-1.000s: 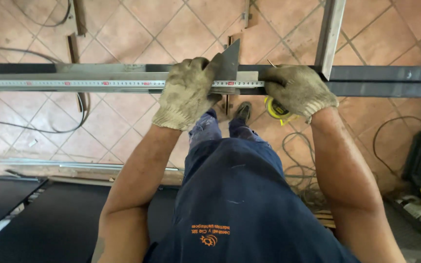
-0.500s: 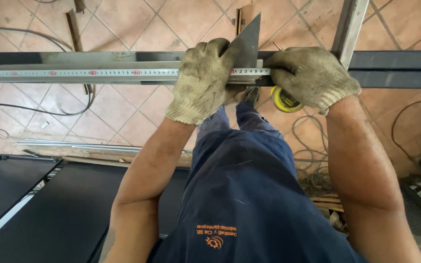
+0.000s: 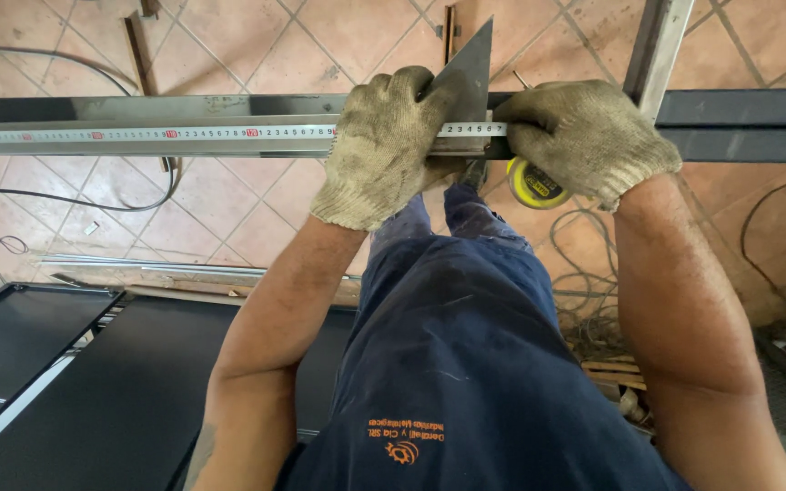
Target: Measure and mark metal beams using a tape measure, speed square, and marker for fabrication.
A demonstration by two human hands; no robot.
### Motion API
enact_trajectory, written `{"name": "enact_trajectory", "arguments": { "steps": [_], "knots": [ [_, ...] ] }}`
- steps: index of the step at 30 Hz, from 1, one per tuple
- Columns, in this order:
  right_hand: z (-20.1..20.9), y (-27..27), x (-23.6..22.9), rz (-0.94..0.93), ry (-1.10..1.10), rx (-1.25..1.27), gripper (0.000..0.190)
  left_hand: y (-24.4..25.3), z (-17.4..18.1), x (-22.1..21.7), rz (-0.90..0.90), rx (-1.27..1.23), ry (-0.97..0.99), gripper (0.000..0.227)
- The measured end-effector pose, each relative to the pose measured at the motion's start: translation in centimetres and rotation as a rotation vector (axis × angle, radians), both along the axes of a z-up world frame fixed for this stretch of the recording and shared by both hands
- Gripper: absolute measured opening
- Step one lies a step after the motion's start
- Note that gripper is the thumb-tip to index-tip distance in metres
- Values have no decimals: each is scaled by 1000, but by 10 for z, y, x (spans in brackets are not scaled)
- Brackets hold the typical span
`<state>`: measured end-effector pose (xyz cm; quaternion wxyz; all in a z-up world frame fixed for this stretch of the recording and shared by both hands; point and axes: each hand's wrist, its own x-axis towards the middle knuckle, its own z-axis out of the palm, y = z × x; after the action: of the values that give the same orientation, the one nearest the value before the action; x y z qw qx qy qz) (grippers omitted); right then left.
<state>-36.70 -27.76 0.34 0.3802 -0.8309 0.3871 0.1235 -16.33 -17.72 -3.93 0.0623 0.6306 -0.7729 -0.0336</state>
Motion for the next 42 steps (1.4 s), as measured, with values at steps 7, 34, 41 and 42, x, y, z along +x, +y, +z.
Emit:
{"name": "enact_trajectory", "arguments": {
  "steps": [7,34,41,42],
  "knots": [
    [-2,-1,-2,-21,24,43,44,-1,4,1,-10,65,90,82],
    [-11,-4,-5,23,-6,24,45,-2,5,-1,-12,71,99,83],
    [-12,-4,-6,15,10,14,45,-1,4,-2,2,106,117,85],
    [-12,-4,-6,15,9,15,45,-1,5,-2,3,106,116,85]
  ]
}}
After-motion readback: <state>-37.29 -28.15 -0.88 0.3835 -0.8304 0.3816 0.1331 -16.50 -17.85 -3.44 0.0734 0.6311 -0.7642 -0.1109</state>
